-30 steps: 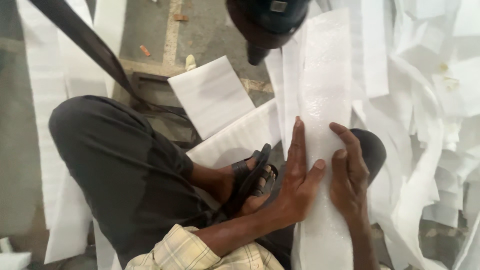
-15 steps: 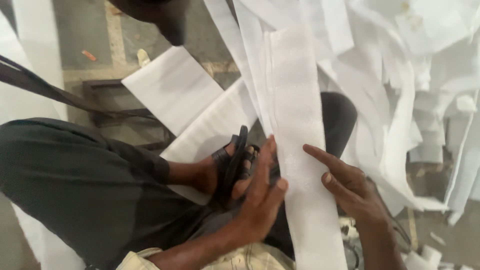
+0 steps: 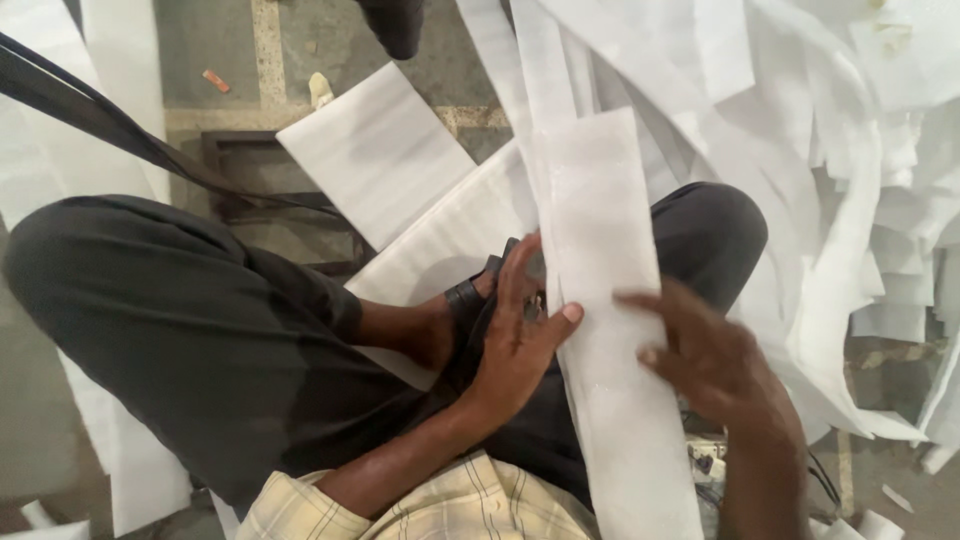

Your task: The person sits cross-legged on the floor and uses a sewing machine to stitch a long white foam strip. They guide the foam through the machine with both hands, then fold and align the strip before continuing to sew.

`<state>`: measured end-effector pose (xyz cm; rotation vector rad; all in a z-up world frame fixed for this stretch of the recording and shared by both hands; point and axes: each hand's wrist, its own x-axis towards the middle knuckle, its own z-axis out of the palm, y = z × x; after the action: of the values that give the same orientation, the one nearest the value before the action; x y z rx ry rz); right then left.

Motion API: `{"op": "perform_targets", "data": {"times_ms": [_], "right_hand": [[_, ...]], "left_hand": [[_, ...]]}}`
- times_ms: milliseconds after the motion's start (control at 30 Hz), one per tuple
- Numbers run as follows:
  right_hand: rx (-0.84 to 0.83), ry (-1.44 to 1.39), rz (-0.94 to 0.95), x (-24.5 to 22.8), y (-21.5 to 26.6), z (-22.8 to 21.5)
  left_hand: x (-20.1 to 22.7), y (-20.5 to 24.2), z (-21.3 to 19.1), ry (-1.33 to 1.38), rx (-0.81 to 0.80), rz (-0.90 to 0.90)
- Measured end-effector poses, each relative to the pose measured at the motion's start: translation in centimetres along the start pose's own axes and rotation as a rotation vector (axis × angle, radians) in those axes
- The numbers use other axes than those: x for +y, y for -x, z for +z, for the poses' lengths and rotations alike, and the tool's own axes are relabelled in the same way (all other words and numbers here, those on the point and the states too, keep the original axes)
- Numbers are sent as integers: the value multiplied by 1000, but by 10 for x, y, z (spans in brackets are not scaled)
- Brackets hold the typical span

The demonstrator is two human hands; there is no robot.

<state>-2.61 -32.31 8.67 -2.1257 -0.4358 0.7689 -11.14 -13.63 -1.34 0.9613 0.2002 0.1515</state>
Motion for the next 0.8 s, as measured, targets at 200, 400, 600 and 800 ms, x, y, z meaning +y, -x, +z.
{"op": "perform_targets", "data": {"times_ms": [200,400,600,800], "right_hand": [[202,63,-177,-43,-50,27],[180,59,-162,-36,-64,39],[141,-29,-198,-20,-69,46],[128,-39,-155,-26,-74,57]], "left_hand": [[-4,7,-3,-119,22,3],[-6,12,-14,-321,78,250],[-5,10,-19,-287,137,184],[-2,9,-26,-135,136,214]]}}
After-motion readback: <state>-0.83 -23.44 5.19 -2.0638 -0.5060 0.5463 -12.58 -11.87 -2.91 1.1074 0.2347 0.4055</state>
